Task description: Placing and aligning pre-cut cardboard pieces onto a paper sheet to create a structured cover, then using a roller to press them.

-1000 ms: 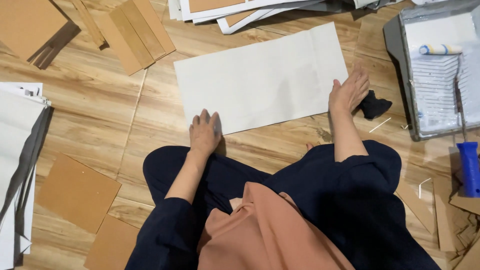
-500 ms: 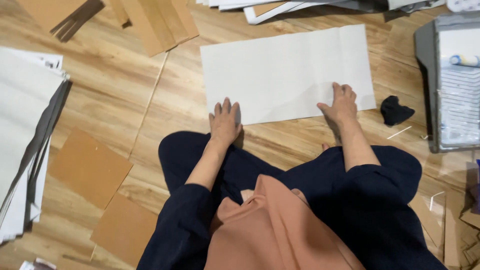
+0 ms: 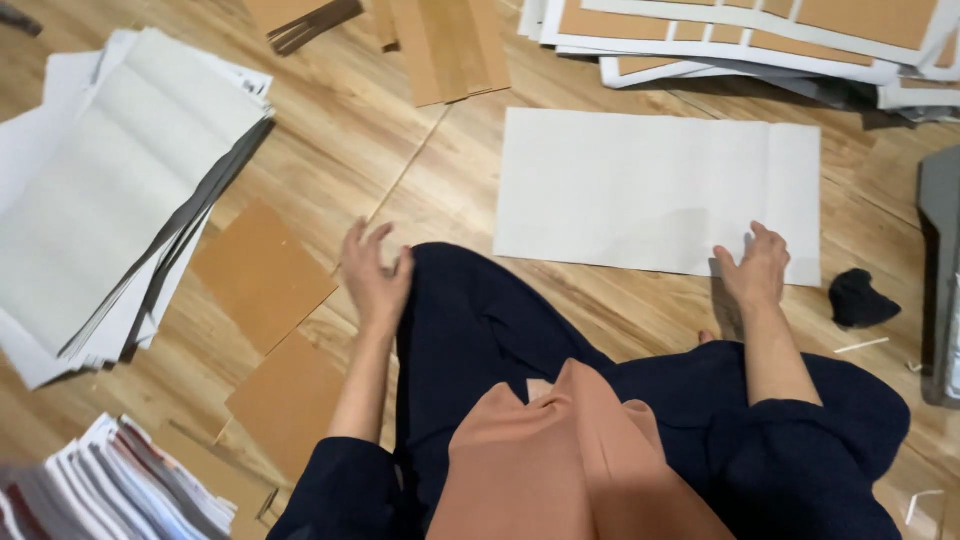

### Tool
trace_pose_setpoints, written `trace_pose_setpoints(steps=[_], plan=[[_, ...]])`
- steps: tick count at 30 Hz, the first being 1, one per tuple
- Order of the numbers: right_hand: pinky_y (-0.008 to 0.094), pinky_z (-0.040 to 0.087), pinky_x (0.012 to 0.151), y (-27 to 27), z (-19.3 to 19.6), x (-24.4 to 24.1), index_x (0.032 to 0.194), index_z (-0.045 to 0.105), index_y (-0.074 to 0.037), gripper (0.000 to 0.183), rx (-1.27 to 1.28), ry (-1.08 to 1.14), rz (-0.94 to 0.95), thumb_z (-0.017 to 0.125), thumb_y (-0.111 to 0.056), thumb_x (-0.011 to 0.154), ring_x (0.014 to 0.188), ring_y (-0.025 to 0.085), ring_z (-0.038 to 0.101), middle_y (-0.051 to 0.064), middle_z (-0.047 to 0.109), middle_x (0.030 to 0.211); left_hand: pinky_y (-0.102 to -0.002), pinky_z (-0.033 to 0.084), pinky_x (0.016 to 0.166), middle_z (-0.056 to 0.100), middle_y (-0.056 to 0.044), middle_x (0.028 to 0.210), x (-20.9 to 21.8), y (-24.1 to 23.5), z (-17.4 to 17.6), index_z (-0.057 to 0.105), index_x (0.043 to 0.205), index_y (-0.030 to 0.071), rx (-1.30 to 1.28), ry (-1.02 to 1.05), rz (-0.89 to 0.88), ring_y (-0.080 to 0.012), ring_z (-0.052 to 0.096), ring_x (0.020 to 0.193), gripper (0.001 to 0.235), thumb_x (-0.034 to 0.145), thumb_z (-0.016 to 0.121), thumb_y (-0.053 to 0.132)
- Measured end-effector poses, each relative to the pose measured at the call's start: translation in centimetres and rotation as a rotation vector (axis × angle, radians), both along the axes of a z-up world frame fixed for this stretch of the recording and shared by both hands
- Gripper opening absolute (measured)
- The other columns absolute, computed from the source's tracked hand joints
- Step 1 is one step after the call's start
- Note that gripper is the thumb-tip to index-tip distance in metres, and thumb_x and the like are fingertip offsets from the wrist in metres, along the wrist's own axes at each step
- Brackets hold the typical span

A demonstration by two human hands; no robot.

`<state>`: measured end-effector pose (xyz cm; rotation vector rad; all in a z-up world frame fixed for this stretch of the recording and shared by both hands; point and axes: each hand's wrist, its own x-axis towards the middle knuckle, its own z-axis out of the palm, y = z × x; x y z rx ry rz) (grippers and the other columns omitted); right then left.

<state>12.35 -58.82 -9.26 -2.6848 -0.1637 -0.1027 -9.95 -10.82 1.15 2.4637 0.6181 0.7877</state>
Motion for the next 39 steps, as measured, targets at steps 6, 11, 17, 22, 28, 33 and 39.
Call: trace_pose_setpoints(steps=[6,11,17,22,28,33,39], plan=[[0.046,0.032,0.091,-0.8,-1.1,0.5,0.120,0.052,0.011,0.050,-0.035,-0.343,0.290,0.070,-0.012,0.080,0.103,0.042,0.046,0.026,0.055,0.112,-0.035,0.044,0.081,0.050,-0.019,0.113,-10.8,9.8,-5.9,0.061,0.107,0.012,-0.146,0.105,0.511,-0.0309,0.045,0.112,0.035,0.074,0.062,0.026],[0.043,0.038,0.077,11.5,6.2,-2.6,0.120,0.055,0.009,0.035,0.165,-0.217,0.417,0.060,-0.006,0.089,0.099,0.036,0.046,0.025,0.048,0.110,-0.028,0.047,0.070,0.056,-0.007,0.102,-16.8,15.5,-8.0,0.062,0.102,0.012,-0.286,-0.037,0.762,-0.0189,0.054,0.087,0.034,0.070,0.063,0.024],[0.037,0.044,0.075,30.6,11.1,-8.3,0.116,0.055,0.000,0.025,0.568,-0.006,0.680,0.056,0.000,0.092,0.098,0.030,0.051,0.018,0.049,0.110,-0.027,0.048,0.078,0.055,-0.003,0.105,-21.2,21.6,-13.4,0.062,0.106,0.018,-0.599,-0.106,0.958,-0.0163,0.054,0.079,0.038,0.070,0.067,0.030],[0.038,0.049,0.075,43.8,13.3,-15.3,0.111,0.059,-0.008,0.022,0.757,0.379,0.763,0.054,-0.011,0.090,0.098,0.028,0.058,0.013,0.059,0.107,-0.027,0.053,0.072,0.064,0.009,0.089,-22.0,23.6,-14.8,0.064,0.099,0.033,-0.754,-0.002,1.060,-0.0119,0.064,0.084,0.036,0.066,0.070,0.046],[0.024,0.051,0.071,50.8,6.7,-20.5,0.121,0.050,-0.002,0.036,0.956,1.261,0.379,0.053,-0.013,0.086,0.085,0.014,0.058,0.009,0.054,0.111,-0.027,0.056,0.056,0.063,-0.004,0.081,-19.8,22.3,-11.2,0.060,0.110,0.013,-1.081,-0.156,0.978,-0.0143,0.062,0.066,0.038,0.075,0.064,0.026],[0.027,0.047,0.079,51.6,-0.7,-19.6,0.126,0.046,-0.003,0.037,0.762,1.253,0.445,0.046,-0.017,0.092,0.091,0.014,0.055,0.009,0.059,0.106,-0.021,0.051,0.056,0.060,-0.003,0.077,-18.5,20.9,-10.3,0.057,0.112,0.008,-1.178,-0.201,0.954,-0.0106,0.056,0.066,0.043,0.073,0.065,0.022],[0.022,0.051,0.058,52.3,-3.5,-18.7,0.107,0.063,-0.008,0.022,0.734,1.260,0.378,0.054,-0.018,0.088,0.073,0.013,0.062,0.007,0.065,0.089,-0.025,0.050,0.066,0.062,-0.004,0.090,-16.6,20.6,-9.0,0.059,0.109,0.008,-1.185,-0.161,0.932,-0.0117,0.056,0.082,0.034,0.077,0.060,0.020]])
